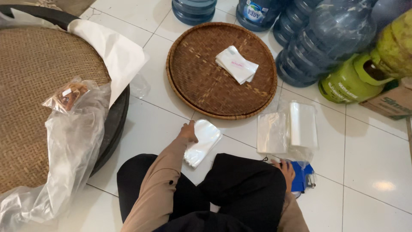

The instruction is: The person sits on the floor and wraps stacks of white tissue packs in clear plastic film, then uses a blue handheld banding machine to strap each wrapped bundle. Wrapped bundles are placed into a round woven tray, and the person repeats the wrap-and-band cycle for more stacks.

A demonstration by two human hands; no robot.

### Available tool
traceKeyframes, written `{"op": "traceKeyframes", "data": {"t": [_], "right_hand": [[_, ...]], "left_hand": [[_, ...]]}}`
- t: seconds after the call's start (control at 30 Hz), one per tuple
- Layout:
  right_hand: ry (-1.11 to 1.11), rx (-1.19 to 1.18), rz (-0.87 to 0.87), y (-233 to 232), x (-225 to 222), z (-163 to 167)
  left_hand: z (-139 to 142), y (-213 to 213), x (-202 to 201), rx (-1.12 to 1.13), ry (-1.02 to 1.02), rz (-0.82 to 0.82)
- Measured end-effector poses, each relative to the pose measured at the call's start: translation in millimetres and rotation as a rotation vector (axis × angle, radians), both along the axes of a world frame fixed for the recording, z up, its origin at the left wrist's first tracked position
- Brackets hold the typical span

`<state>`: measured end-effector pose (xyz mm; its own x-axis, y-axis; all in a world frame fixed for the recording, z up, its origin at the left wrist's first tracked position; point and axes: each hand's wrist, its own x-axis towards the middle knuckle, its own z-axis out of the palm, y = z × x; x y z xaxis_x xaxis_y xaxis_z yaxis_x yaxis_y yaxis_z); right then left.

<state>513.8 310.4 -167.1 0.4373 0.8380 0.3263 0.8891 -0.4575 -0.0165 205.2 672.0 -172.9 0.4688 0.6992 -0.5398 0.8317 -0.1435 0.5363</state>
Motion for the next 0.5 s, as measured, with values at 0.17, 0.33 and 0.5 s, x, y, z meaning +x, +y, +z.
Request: {"op": "traceKeyframes", "data": {"t": [0.17,0.33,0.5], "right_hand": [[0.057,0.107,0.113,-22.9,-2.7,-3.8],[0.426,0.445,-0.444,-71.8,-20.6,-8.1],[0.005,0.189,-0.902,-100.2,-52.1,-10.5]], "left_hand": [[4.7,-3.6,-5.0,0.125,0.156,-0.061],[-4.3,5.2,-18.1,0.219,0.124,0.07],[-3.9,5.2,-19.0,0.14,0.194,0.001]]}}
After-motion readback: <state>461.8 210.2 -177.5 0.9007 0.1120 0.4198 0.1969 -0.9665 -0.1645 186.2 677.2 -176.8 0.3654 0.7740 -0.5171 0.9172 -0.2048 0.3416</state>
